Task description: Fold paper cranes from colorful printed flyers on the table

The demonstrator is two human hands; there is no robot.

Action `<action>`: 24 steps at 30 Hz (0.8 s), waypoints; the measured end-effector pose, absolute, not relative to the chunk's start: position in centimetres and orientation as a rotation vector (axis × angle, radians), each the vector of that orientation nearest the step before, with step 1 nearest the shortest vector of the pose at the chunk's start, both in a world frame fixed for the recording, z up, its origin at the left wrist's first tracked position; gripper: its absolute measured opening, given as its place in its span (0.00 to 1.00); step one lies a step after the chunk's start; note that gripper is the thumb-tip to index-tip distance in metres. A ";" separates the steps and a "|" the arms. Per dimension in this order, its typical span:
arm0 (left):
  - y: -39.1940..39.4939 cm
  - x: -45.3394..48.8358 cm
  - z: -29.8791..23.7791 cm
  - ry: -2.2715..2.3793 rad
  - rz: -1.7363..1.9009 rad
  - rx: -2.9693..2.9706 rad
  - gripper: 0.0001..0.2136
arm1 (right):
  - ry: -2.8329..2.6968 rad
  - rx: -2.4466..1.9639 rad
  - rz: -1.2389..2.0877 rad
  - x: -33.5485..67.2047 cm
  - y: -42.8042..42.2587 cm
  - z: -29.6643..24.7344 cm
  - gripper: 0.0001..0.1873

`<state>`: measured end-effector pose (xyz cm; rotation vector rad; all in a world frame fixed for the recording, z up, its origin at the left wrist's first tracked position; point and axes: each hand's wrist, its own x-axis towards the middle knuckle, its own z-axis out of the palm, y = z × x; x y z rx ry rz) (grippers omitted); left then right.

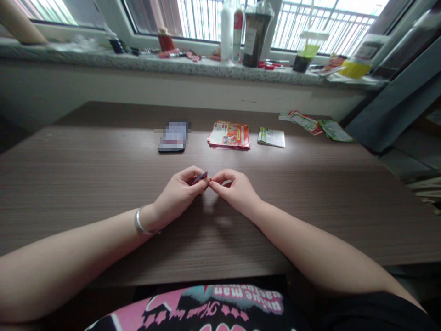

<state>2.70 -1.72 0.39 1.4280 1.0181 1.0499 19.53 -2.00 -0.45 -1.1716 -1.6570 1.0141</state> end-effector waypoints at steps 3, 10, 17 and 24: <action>-1.6 2.8 0.2 1.028 1.060 1.435 0.08 | -1.648 -1.137 1.022 19.4 -2.0 -0.6 0.14; -1.6 2.7 0.4 0.922 0.998 1.362 0.10 | -1.610 -1.062 0.965 19.4 -2.0 -0.8 0.13; -1.0 2.2 0.1 0.952 1.072 1.441 0.11 | -1.657 -1.228 0.973 19.6 -2.1 -0.6 0.11; -1.2 2.2 0.3 0.957 1.060 1.428 0.10 | -1.770 -1.237 0.903 19.6 -1.9 -0.6 0.08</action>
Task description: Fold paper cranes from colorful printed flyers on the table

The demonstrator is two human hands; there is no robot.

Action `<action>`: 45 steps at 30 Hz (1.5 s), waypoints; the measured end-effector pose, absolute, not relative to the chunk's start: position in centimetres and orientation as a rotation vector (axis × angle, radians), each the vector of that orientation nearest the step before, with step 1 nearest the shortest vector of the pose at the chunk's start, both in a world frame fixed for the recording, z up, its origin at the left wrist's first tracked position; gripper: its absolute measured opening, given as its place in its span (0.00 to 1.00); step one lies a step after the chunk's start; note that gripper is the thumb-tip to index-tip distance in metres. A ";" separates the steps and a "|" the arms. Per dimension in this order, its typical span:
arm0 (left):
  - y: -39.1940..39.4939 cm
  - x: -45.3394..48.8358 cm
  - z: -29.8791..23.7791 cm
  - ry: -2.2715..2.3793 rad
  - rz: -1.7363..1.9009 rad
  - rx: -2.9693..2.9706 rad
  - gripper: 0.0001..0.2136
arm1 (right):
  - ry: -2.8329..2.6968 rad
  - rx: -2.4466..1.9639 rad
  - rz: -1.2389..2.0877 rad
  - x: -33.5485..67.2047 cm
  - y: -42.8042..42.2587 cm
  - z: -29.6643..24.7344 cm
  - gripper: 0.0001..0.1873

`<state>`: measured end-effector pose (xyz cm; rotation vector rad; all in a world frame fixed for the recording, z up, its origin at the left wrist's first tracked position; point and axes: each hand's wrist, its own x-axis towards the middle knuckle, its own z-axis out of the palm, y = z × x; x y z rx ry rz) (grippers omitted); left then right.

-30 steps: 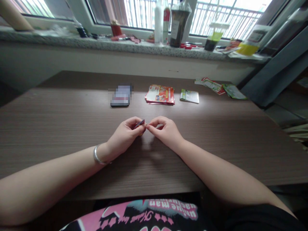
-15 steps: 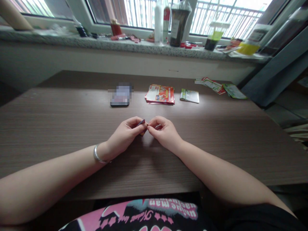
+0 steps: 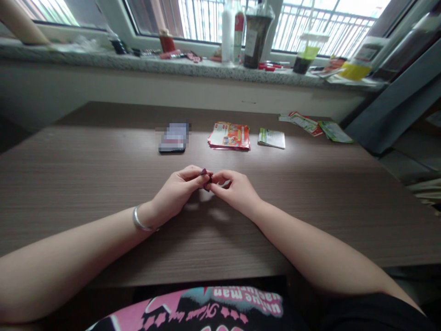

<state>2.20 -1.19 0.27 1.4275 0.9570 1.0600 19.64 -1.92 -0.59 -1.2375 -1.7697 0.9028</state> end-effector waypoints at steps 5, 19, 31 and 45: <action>-1.2 2.3 0.0 0.847 1.012 1.350 0.14 | -1.778 -1.215 0.834 19.9 -1.6 -0.8 0.07; 0.3 1.2 -0.6 0.838 0.841 1.546 0.14 | -1.670 -1.040 1.056 20.8 -1.3 -1.2 0.14; 0.3 1.2 -0.7 0.775 0.764 1.661 0.10 | -1.474 -0.970 1.308 21.1 -1.2 -0.3 0.18; 0.2 1.3 -0.4 1.125 1.057 1.837 0.11 | -1.335 -1.032 1.385 20.0 -2.1 0.1 0.14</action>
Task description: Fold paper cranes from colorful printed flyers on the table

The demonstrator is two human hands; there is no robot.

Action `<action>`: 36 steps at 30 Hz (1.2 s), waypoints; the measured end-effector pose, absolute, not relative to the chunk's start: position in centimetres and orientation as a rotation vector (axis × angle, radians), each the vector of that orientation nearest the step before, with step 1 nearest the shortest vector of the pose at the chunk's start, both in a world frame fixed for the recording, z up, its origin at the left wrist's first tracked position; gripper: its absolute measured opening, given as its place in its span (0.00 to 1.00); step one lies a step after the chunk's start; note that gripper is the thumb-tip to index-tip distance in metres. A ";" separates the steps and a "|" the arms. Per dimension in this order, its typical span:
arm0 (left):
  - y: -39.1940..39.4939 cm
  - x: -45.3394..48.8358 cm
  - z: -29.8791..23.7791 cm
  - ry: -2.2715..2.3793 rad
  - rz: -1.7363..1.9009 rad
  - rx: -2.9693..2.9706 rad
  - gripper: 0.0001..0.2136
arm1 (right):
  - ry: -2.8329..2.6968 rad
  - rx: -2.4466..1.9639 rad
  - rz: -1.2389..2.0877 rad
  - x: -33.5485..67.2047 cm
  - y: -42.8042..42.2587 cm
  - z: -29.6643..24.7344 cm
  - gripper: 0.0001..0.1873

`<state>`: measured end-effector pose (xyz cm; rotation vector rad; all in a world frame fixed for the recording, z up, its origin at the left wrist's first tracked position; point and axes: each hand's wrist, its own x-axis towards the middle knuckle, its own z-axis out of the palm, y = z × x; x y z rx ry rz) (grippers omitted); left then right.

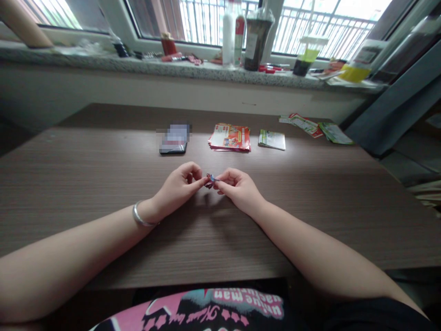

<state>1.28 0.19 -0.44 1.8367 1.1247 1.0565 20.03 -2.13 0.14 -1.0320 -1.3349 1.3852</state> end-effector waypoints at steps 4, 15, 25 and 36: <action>-0.1 1.4 -0.3 0.969 0.981 1.828 0.07 | -1.323 -1.017 1.354 20.1 -1.9 0.0 0.14; -0.3 1.5 -0.5 0.872 0.944 1.680 0.14 | -1.490 -1.036 1.046 20.1 -1.5 -0.5 0.11; 0.1 1.2 0.0 0.987 0.931 1.540 0.14 | -1.269 -1.067 1.288 20.3 -1.5 -0.7 0.17; 0.4 1.0 -0.5 0.922 0.941 1.234 0.14 | -1.207 -1.079 1.328 20.6 -1.5 -1.0 0.19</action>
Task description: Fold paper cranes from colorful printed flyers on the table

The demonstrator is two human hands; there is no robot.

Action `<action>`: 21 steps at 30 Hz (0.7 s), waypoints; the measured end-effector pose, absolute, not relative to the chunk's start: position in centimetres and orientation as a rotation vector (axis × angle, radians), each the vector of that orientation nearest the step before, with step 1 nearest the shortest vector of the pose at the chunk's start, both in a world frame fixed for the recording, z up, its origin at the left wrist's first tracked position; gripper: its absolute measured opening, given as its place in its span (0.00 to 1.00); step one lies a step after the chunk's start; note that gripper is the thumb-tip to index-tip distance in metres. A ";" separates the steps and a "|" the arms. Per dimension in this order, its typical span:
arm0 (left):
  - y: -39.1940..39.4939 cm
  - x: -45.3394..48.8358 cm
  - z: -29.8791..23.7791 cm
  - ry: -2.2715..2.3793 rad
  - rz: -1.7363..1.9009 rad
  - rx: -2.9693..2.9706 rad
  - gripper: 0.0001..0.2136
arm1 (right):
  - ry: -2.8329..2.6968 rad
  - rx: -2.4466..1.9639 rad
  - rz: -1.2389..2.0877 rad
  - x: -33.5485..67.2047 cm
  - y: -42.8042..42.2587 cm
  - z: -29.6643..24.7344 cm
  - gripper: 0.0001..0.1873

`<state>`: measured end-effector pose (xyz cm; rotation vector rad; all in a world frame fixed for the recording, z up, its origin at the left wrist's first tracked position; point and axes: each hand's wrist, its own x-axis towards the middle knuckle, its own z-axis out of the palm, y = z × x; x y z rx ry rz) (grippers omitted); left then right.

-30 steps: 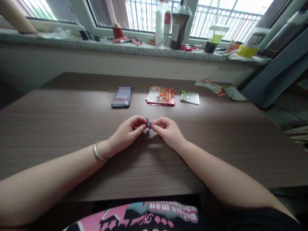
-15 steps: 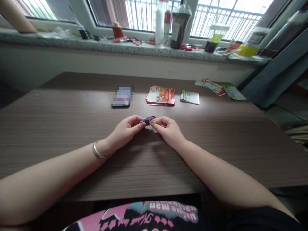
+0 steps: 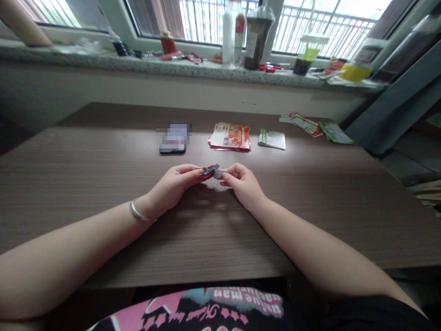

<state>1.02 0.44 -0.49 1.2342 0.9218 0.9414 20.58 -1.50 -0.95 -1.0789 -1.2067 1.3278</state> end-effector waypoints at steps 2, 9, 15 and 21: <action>0.6 1.1 -0.7 0.885 0.991 1.145 0.13 | -1.157 -1.055 1.345 20.6 -1.4 -1.2 0.19; 0.6 1.3 -0.8 0.859 1.060 0.994 0.17 | -1.057 -1.020 1.407 20.6 -1.1 -1.5 0.21; 0.7 1.4 -0.8 0.834 1.069 0.937 0.16 | -0.971 -1.017 1.463 20.8 -0.8 -1.4 0.20; -0.1 1.7 -0.7 0.851 1.047 1.086 0.16 | -1.023 -1.097 1.434 20.7 -0.5 -1.4 0.18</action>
